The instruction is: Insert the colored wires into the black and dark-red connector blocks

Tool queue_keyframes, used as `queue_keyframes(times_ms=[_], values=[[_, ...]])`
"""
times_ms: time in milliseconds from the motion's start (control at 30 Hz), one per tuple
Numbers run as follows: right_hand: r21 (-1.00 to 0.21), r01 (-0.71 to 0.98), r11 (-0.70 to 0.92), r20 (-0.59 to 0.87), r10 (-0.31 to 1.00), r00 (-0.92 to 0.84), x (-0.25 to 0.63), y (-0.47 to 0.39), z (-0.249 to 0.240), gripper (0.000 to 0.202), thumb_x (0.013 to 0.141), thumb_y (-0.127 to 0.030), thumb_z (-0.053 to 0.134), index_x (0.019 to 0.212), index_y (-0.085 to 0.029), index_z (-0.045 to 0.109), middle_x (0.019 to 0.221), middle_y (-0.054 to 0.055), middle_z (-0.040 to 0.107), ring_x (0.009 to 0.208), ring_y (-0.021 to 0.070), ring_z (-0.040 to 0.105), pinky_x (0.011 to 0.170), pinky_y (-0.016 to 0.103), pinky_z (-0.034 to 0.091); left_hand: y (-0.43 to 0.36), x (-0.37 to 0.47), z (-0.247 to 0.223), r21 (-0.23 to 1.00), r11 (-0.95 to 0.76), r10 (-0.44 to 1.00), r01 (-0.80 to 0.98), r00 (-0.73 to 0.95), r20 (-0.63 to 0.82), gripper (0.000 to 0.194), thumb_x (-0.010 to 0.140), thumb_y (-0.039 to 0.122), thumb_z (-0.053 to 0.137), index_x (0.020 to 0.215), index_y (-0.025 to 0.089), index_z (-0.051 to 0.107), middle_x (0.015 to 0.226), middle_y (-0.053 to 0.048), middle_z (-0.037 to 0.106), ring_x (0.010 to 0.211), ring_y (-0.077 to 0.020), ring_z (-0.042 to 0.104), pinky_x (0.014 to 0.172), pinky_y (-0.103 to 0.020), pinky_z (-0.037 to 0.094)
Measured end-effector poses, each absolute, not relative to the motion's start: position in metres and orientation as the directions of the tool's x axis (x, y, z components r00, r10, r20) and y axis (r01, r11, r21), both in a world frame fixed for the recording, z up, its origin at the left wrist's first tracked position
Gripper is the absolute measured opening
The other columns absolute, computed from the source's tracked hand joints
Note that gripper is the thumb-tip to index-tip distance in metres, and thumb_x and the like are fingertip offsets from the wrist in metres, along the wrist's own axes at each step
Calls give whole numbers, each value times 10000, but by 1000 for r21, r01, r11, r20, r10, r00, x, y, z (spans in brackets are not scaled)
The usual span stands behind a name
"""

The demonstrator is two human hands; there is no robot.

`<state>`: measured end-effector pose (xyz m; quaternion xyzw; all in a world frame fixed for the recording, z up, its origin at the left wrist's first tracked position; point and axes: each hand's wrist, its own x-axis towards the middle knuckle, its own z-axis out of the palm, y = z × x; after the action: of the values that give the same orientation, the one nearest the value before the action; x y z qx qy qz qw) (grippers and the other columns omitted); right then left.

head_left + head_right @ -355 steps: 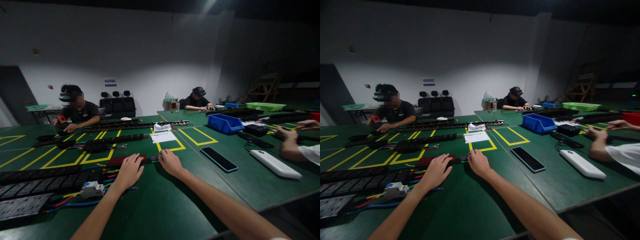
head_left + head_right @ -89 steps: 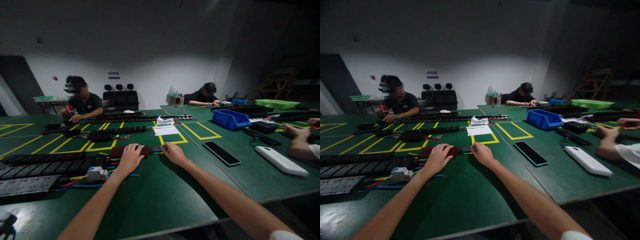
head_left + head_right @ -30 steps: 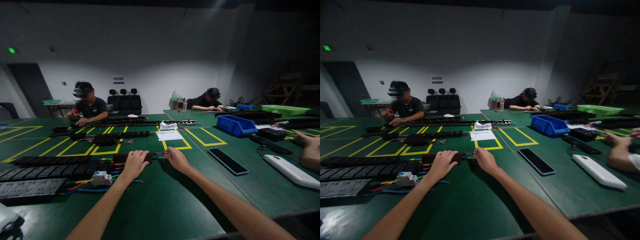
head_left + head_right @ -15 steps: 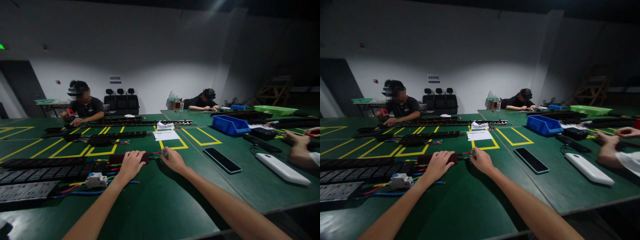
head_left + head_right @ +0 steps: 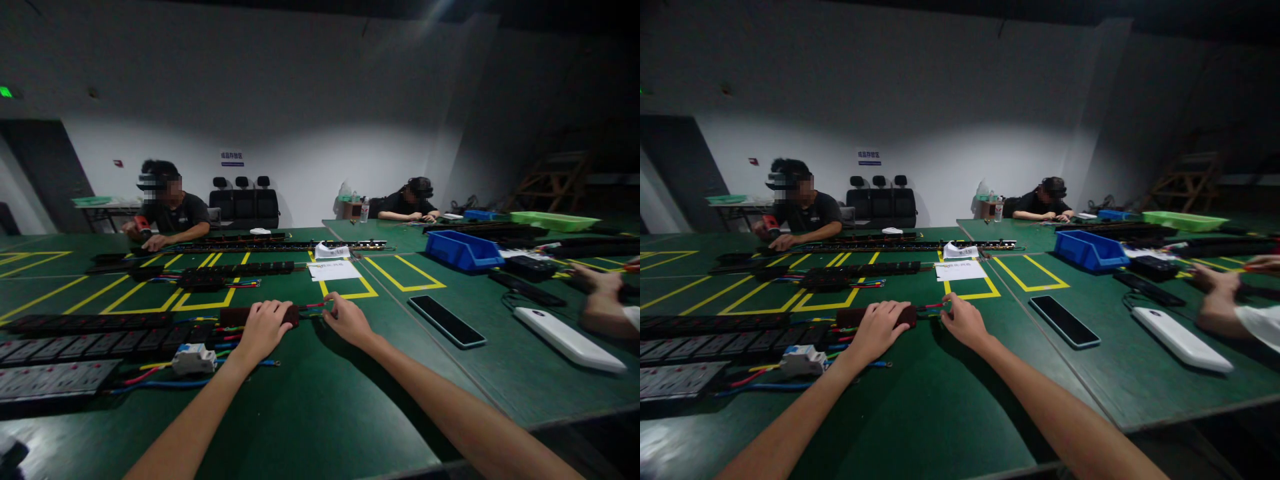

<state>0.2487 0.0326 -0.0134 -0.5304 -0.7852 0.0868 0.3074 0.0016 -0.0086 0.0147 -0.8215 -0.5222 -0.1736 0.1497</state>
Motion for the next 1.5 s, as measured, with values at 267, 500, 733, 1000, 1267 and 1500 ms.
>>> queue_keyframes(times_ms=[267, 500, 733, 1000, 1267, 1500], values=[[-465, 783, 412, 374, 893, -248, 249, 32, -12, 275, 906, -269, 594, 1176, -235, 563, 812, -6, 667, 700, 158, 576, 600, 253, 293, -9, 2, 16, -58, -404, 814, 913, 388, 432, 411, 931, 339, 632, 1324, 238, 564, 1201, -91, 679, 1117, -263, 590, 946, -406, 379], [-471, 780, 411, 368, 896, -249, 249, 34, -15, 283, 901, -258, 591, 1181, -227, 558, 784, -9, 651, 694, 159, 571, 593, 252, 281, -10, 3, 16, -45, -411, 816, 911, 389, 427, 422, 929, 335, 645, 1330, 239, 556, 1204, -80, 675, 1117, -259, 592, 953, -404, 379], [-468, 778, 420, 371, 892, -258, 250, 34, -16, 277, 904, -262, 585, 1177, -220, 564, 782, -10, 647, 688, 155, 562, 592, 249, 283, -10, 2, 15, -43, -418, 810, 907, 393, 435, 431, 927, 332, 653, 1335, 236, 551, 1207, -78, 673, 1119, -256, 589, 958, -403, 377], [-471, 776, 419, 361, 894, -264, 250, 34, -16, 269, 908, -252, 583, 1174, -212, 566, 746, -18, 633, 656, 142, 541, 582, 247, 258, -10, 3, 16, -48, -406, 824, 913, 388, 413, 443, 926, 344, 656, 1343, 239, 550, 1210, -72, 674, 1125, -259, 588, 958, -409, 379], [-471, 779, 413, 350, 899, -265, 249, 34, -16, 265, 910, -250, 587, 1172, -211, 572, 746, -15, 630, 648, 138, 533, 576, 248, 246, -9, 2, 14, -49, -407, 821, 912, 389, 418, 462, 914, 341, 672, 1345, 234, 546, 1219, -63, 672, 1132, -254, 584, 965, -406, 376], [-471, 776, 418, 346, 897, -274, 249, 34, -15, 256, 915, -255, 581, 1167, -209, 574, 750, -11, 637, 643, 140, 536, 574, 248, 252, -9, 2, 16, -45, -408, 824, 912, 389, 413, 452, 919, 338, 667, 1342, 230, 548, 1214, -66, 673, 1126, -257, 585, 968, -408, 376]])
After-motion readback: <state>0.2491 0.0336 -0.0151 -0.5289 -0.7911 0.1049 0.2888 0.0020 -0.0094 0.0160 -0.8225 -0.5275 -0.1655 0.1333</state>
